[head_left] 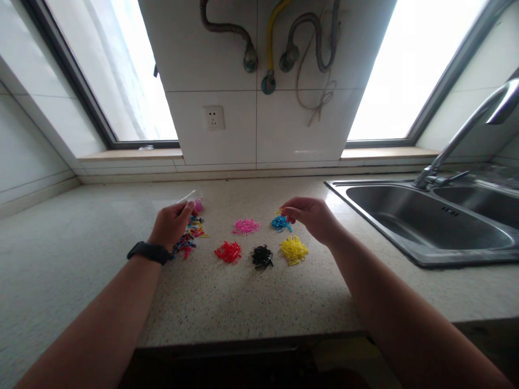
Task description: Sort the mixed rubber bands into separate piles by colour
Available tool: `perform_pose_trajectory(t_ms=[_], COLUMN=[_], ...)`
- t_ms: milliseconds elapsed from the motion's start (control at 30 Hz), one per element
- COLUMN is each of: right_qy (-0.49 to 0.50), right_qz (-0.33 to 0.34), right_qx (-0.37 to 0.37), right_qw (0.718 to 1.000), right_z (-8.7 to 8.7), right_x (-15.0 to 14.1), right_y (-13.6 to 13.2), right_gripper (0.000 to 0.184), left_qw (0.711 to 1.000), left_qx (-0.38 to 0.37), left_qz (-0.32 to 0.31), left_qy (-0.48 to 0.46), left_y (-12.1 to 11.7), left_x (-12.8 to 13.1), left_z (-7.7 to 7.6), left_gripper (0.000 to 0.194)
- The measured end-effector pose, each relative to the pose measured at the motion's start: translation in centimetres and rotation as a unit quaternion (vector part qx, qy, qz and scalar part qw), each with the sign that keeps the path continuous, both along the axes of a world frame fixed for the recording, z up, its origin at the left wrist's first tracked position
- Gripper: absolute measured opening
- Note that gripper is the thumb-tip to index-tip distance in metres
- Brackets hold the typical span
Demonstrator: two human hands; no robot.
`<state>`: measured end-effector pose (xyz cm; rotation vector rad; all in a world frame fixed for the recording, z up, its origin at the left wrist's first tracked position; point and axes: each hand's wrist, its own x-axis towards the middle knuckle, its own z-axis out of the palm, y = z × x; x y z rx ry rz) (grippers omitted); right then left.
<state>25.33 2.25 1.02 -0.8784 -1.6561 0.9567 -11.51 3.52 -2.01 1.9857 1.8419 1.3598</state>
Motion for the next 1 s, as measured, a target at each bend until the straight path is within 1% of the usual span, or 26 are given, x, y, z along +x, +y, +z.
perform_pose_trajectory(t_ms=[633,800,1000], right_qy=[-0.004,-0.011,-0.013], right_qz=[0.008,0.010,0.007], right_qx=[0.003,0.006,0.006], right_qw=[1.000,1.000,1.000], right_z=[0.03,0.16,0.17], right_x=[0.12,0.02,0.03], right_y=[0.07,-0.06,-0.13], right_gripper=[0.021,0.022,0.026], left_qw=[1.000,1.000,1.000], left_qx=[-0.008,-0.002,-0.010], left_qz=[0.006,-0.006,-0.002], left_qy=[0.007,0.013,0.009], left_y=[0.03,0.02,0.06], left_x=[-0.07,-0.14,-0.12], left_z=[-0.08,-0.09,-0.04], left_gripper=[0.046,0.045,0.045])
